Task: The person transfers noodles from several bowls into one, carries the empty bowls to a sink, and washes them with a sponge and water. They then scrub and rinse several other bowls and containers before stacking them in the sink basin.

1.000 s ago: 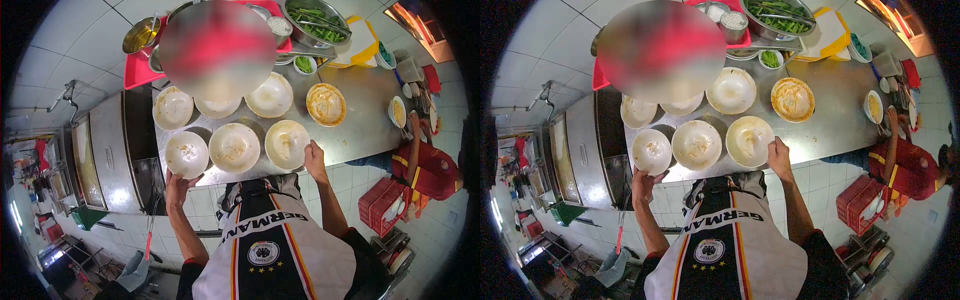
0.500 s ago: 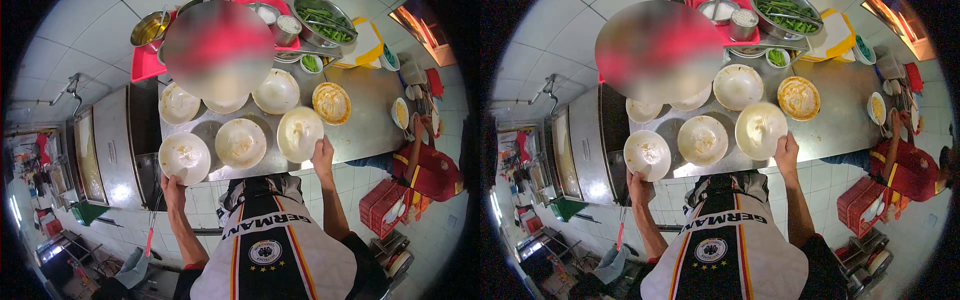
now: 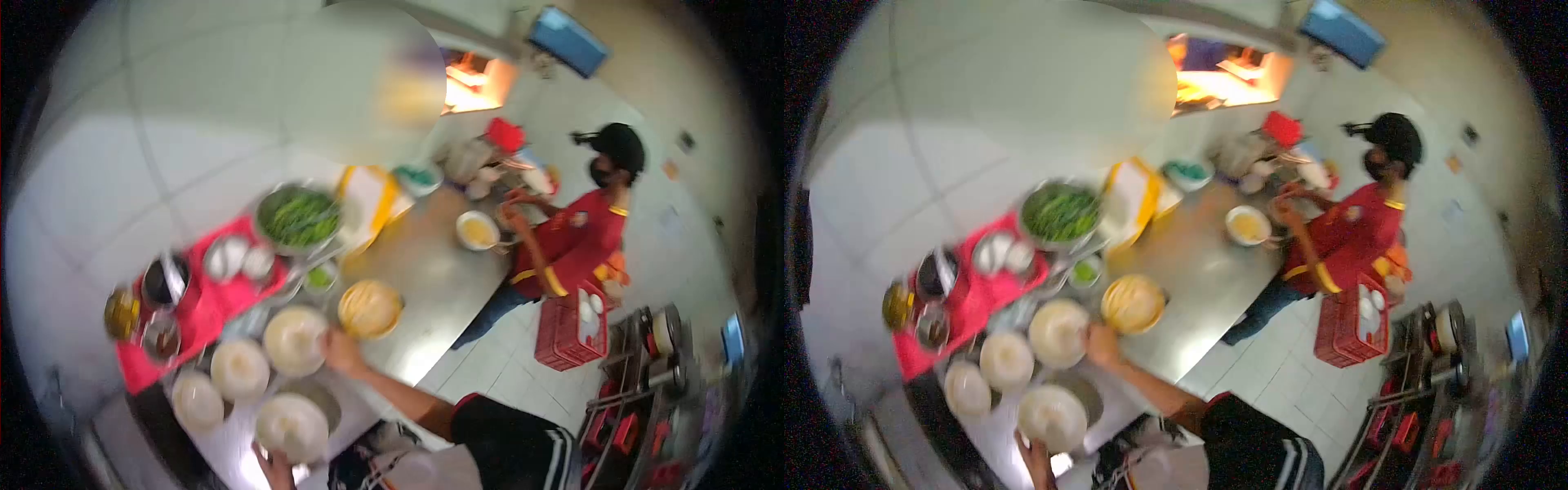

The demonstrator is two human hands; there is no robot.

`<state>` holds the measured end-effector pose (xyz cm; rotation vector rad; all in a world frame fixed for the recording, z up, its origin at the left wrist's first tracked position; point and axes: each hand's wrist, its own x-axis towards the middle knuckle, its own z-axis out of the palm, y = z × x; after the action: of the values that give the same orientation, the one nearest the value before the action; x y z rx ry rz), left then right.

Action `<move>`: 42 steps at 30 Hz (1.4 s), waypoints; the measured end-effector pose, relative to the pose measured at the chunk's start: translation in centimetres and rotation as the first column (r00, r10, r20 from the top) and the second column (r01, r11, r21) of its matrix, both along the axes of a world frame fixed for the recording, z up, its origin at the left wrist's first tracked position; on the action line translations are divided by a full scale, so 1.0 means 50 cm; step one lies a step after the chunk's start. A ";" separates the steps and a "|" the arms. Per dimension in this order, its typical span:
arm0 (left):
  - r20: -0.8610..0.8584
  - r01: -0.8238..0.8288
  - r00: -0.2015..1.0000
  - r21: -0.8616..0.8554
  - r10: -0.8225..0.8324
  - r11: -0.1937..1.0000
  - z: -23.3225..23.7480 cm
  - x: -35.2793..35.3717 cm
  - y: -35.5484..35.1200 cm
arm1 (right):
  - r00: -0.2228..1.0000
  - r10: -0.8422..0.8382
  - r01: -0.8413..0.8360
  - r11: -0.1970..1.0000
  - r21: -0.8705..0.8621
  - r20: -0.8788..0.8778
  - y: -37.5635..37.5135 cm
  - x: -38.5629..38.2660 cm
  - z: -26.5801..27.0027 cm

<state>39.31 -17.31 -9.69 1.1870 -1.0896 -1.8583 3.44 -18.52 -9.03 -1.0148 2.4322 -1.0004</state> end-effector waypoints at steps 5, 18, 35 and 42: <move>0.201 0.146 0.970 -0.019 -0.139 0.989 -0.071 0.036 -0.029 | 0.999 -0.047 0.049 0.993 -0.112 0.023 -0.015 0.003 0.013; 0.722 0.072 0.690 0.003 -0.052 0.997 0.121 -0.031 -0.073 | 0.993 0.049 -0.046 0.998 0.029 -0.110 -0.017 -0.050 -0.043; 0.048 -0.449 0.893 0.027 0.448 0.893 0.123 0.086 -0.232 | 0.620 0.755 -0.585 0.625 0.518 -0.211 -0.316 0.141 0.067; 0.180 -0.198 0.970 0.193 0.163 0.961 0.226 0.037 -0.041 | 0.699 0.680 -0.607 0.728 0.320 -0.220 -0.281 0.197 0.075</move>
<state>41.18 -19.34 1.60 1.5302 -0.8511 -1.7903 13.30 -32.58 -5.28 -1.8851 2.0440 -0.3140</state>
